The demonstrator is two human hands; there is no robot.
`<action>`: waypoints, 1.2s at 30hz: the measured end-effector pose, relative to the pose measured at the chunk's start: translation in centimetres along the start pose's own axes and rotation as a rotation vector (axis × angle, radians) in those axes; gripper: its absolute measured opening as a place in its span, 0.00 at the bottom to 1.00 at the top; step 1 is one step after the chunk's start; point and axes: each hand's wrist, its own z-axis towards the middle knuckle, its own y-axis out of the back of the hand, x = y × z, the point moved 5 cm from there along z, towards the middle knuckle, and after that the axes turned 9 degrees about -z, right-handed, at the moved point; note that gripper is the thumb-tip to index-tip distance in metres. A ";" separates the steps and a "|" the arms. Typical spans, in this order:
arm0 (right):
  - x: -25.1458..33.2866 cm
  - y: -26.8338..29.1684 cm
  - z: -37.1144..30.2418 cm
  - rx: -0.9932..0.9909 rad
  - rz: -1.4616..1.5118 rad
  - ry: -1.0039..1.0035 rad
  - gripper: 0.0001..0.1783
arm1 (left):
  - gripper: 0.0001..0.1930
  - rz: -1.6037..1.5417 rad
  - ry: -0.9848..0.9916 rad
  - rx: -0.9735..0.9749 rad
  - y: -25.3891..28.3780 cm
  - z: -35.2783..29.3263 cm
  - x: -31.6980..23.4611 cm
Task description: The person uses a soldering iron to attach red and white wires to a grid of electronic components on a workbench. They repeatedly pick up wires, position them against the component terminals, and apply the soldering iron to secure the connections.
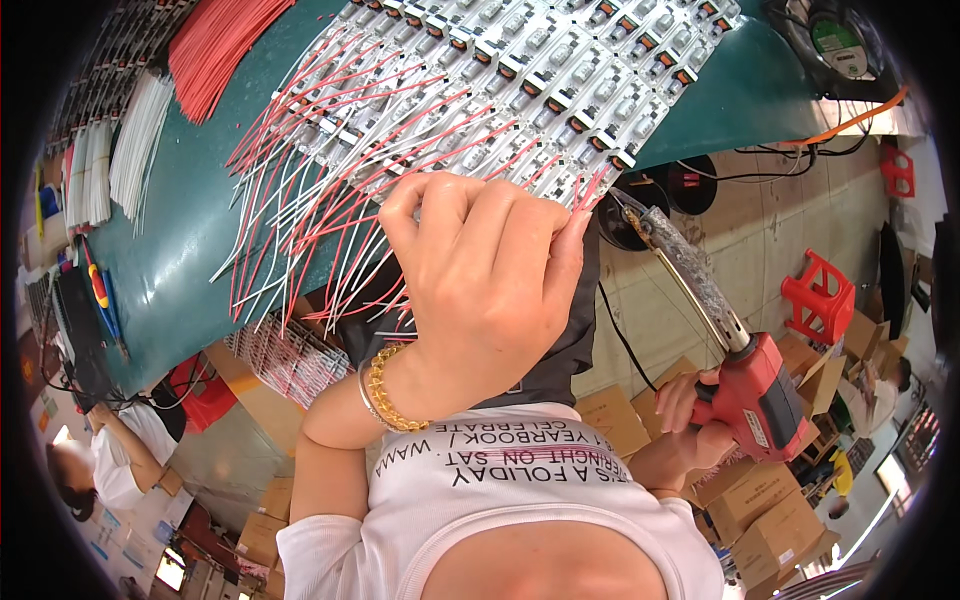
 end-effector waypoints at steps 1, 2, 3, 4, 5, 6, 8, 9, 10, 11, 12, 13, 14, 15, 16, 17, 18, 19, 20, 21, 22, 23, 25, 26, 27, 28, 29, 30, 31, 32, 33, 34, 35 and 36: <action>-0.1 0.0 0.0 0.008 0.009 0.011 0.38 | 0.07 -0.008 0.002 -0.002 0.0 0.0 0.0; -0.3 0.1 0.0 0.015 0.018 0.021 0.38 | 0.07 -0.015 0.004 -0.004 0.1 0.0 0.0; -0.4 0.2 0.0 0.023 0.028 0.032 0.37 | 0.07 -0.019 0.005 -0.003 0.1 0.0 0.0; -0.4 0.1 0.0 0.011 0.027 0.023 0.37 | 0.07 -0.023 0.007 -0.003 0.2 0.0 0.1; -0.3 0.0 0.0 -0.001 0.026 0.013 0.37 | 0.08 -0.027 0.008 -0.002 0.2 0.0 0.1; -0.3 0.0 0.0 -0.013 0.026 0.003 0.36 | 0.08 -0.020 0.005 0.005 0.2 0.0 0.1; -0.4 -0.1 0.1 0.001 0.031 0.002 0.36 | 0.08 -0.007 -0.002 0.018 0.1 0.0 0.1; -0.4 -0.1 0.2 0.012 0.032 0.001 0.35 | 0.08 -0.003 -0.002 0.015 0.1 0.0 0.1; -0.4 -0.1 0.2 0.029 0.018 -0.003 0.35 | 0.08 0.002 -0.001 0.012 0.1 -0.1 0.1; -0.5 -0.1 0.3 0.046 0.003 -0.006 0.35 | 0.08 0.006 -0.001 0.008 0.1 -0.1 0.1; -0.5 -0.1 0.3 0.060 -0.012 -0.008 0.34 | 0.08 0.011 -0.001 0.008 0.0 -0.1 0.0; -0.5 -0.1 0.3 0.067 -0.009 -0.005 0.35 | 0.08 0.017 -0.002 0.008 0.0 -0.1 0.0; -0.4 -0.1 0.3 0.074 -0.006 -0.001 0.35 | 0.08 0.023 -0.001 0.008 0.0 -0.1 0.0; -0.4 -0.1 0.3 0.079 -0.002 0.004 0.35 | 0.08 0.029 -0.007 0.006 0.0 -0.1 -0.1; -0.4 0.0 0.4 0.090 0.009 0.014 0.36 | 0.08 0.035 -0.012 0.004 -0.1 -0.2 -0.1; -0.3 0.1 0.4 0.100 0.020 0.024 0.36 | 0.08 0.041 -0.017 0.002 -0.2 -0.2 -0.1; -0.4 0.1 0.3 0.099 0.019 0.033 0.37 | 0.08 0.043 -0.018 0.002 -0.2 -0.2 -0.1; -0.3 0.2 0.3 0.099 0.015 0.041 0.38 | 0.08 0.043 -0.016 0.002 -0.1 -0.2 -0.1; -0.4 0.2 0.2 0.087 -0.001 0.048 0.39 | 0.08 0.042 -0.014 0.001 -0.1 -0.2 -0.1; -0.5 0.2 0.2 0.080 0.006 0.044 0.40 | 0.08 0.042 -0.013 0.001 -0.1 -0.2 0.0; -0.5 0.2 0.2 0.073 0.012 0.041 0.40 | 0.08 0.041 -0.011 0.000 -0.1 -0.2 0.0; -0.5 0.1 0.2 0.070 0.039 0.028 0.40 | 0.08 0.040 -0.009 0.000 0.0 -0.2 0.0; -0.6 0.1 0.3 0.077 0.079 0.041 0.41 | 0.08 0.040 -0.001 0.017 0.1 -0.1 -0.2; -0.6 0.2 0.4 0.087 0.090 0.066 0.41 | 0.08 0.039 0.004 0.026 0.1 -0.1 -0.2; -0.5 0.0 0.6 0.097 0.104 0.093 0.41 | 0.07 -0.012 -0.003 -0.010 0.4 -0.1 -0.2; -0.3 -0.1 0.8 0.092 0.121 0.108 0.41 | 0.07 -0.063 -0.010 -0.046 0.8 -0.1 0.0; -0.1 -0.2 1.1 0.089 0.138 0.123 0.41 | 0.06 -0.114 -0.017 -0.083 1.2 -0.1 0.1; 0.1 -0.3 1.5 0.086 0.155 0.138 0.41 | 0.06 -0.113 0.001 -0.067 1.8 0.1 0.3; 0.1 -0.5 1.7 0.067 0.168 0.132 0.40 | 0.06 -0.116 0.019 -0.049 2.7 0.7 0.5; 0.2 -0.7 2.0 0.051 0.181 0.126 0.40 | 0.05 -0.118 0.038 -0.033 3.3 1.0 0.8; 0.2 -0.8 2.3 0.040 0.196 0.125 0.40 | 0.04 -0.053 -0.005 0.006 3.4 1.3 1.2; 0.3 -0.9 2.7 0.056 0.198 0.148 0.40 | 0.04 -0.043 -0.004 0.046 3.2 1.5 1.7; 0.3 -1.1 3.1 0.073 0.200 0.172 0.39 | 0.03 -0.032 -0.002 0.085 2.9 1.5 2.1; 0.3 -1.3 3.6 0.090 0.206 0.200 0.39 | 0.03 -0.018 -0.003 0.122 2.7 1.5 2.5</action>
